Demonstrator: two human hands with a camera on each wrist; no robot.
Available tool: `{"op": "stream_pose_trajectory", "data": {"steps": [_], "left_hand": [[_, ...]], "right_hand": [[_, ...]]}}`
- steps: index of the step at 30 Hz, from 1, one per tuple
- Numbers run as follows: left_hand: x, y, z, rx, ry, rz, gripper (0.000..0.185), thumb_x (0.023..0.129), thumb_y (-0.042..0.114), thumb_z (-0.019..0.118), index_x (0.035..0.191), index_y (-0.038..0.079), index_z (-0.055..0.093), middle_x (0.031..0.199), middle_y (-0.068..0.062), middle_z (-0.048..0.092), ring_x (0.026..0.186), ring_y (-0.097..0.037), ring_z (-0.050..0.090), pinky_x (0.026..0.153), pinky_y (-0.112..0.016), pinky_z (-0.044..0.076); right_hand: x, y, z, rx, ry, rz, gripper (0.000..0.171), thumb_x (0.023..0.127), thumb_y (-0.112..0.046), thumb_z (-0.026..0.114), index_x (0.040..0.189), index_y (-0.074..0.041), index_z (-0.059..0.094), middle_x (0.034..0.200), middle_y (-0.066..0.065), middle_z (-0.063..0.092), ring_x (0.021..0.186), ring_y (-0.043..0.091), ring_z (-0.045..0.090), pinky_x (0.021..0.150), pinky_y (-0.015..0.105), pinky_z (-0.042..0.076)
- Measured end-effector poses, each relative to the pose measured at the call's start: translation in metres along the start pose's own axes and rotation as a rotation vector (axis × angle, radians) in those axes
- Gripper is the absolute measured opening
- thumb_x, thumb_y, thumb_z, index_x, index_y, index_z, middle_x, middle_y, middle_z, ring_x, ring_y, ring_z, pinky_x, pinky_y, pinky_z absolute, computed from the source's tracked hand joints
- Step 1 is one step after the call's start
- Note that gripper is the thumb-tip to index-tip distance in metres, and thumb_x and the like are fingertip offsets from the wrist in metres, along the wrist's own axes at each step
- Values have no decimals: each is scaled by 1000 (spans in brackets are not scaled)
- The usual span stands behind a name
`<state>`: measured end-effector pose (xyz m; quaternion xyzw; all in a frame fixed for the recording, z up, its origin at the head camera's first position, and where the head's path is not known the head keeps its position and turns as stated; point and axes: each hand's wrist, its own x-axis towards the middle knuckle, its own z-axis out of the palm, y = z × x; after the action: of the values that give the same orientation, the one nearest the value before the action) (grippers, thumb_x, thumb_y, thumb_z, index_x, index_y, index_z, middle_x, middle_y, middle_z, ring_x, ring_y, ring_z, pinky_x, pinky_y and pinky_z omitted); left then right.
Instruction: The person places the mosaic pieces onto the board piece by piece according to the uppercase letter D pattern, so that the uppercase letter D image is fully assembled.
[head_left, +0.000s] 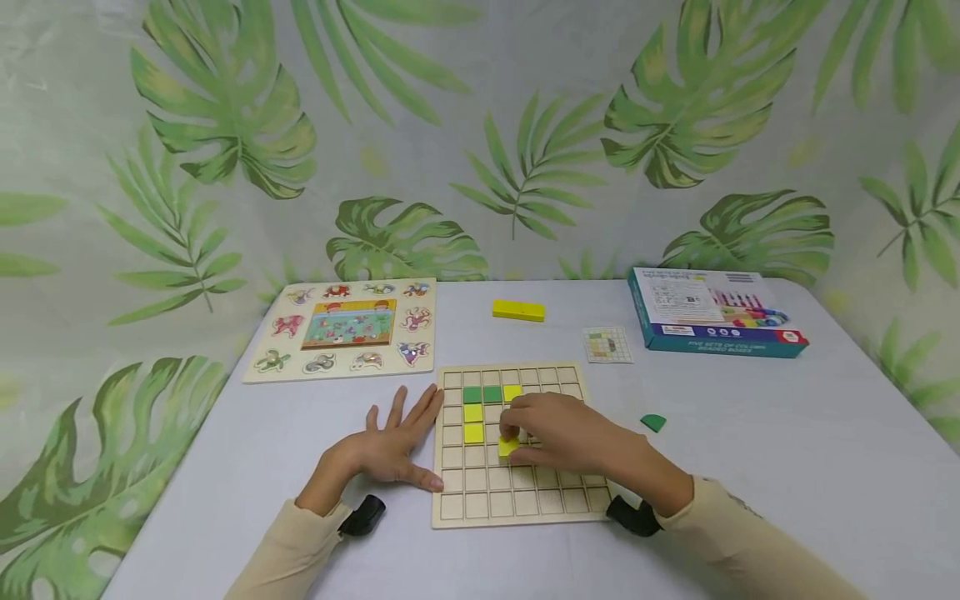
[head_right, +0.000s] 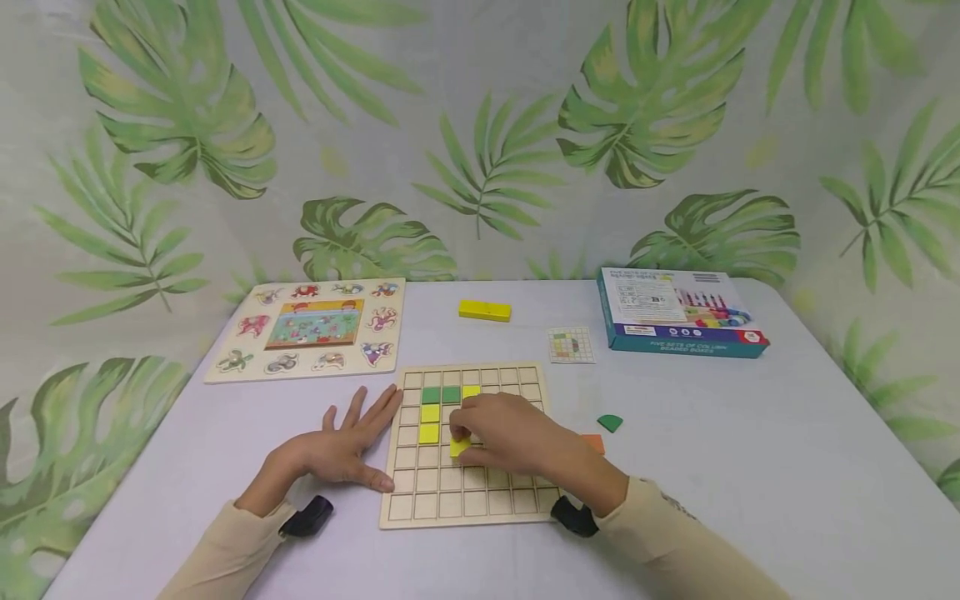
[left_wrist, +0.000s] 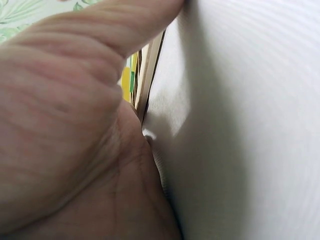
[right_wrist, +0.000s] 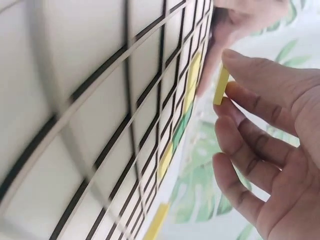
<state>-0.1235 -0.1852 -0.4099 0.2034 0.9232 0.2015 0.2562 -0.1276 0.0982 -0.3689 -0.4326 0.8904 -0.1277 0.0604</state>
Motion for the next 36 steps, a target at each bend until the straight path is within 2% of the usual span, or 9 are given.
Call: {"op": "stream_pose_trajectory", "data": {"steps": [5,11,21,26,32,36], "left_hand": [[1,0,0,0,-8,-6,129,75,59,79,162,15,-6,169,-6,-16,149,-44,-26,109,-77,-12],[2,0,-1,2,-19,0,130,75,61,78,162,15,-7,169,-6,-17,149,-44,-26,109,-78,-11],[-1,0,-1,-10,-15,4,130,75,61,78,162,15,-8,168,-6,-18,149,-45,-26,108,-78,-11],[-2,0,-1,-8,-10,9,130,75,61,78,162,15,-8,169,-6,-17,149,-45,-25,108,-78,-11],[-2,1,-2,-13,-9,13,129,76,59,78,162,14,-7,168,-7,-17,149,-45,-26,108,-78,-11],[-2,1,-3,-16,-7,16,129,76,59,78,162,14,-7,168,-6,-17,149,-45,-26,108,-78,-11]], "right_hand": [[19,-7,4,-1,-11,-37,16,86,-29,80,91,-19,68,89,-8,67,78,5,57,72,25,51],[32,-11,12,3,-51,-18,16,86,-29,79,92,-18,69,89,-8,66,76,5,56,72,24,51],[46,-19,21,-106,-64,-12,18,85,-29,81,93,-19,68,84,-10,63,71,4,53,68,22,49],[48,-28,24,-229,-78,-10,17,84,-31,82,91,-21,71,84,-10,63,72,6,56,70,23,52],[43,-40,23,-366,-64,-14,26,87,-33,79,109,-20,74,102,-5,71,92,13,68,84,29,56],[41,-44,24,-433,-65,-25,24,90,-28,76,112,-19,73,104,-4,71,93,13,67,84,29,56]]}}
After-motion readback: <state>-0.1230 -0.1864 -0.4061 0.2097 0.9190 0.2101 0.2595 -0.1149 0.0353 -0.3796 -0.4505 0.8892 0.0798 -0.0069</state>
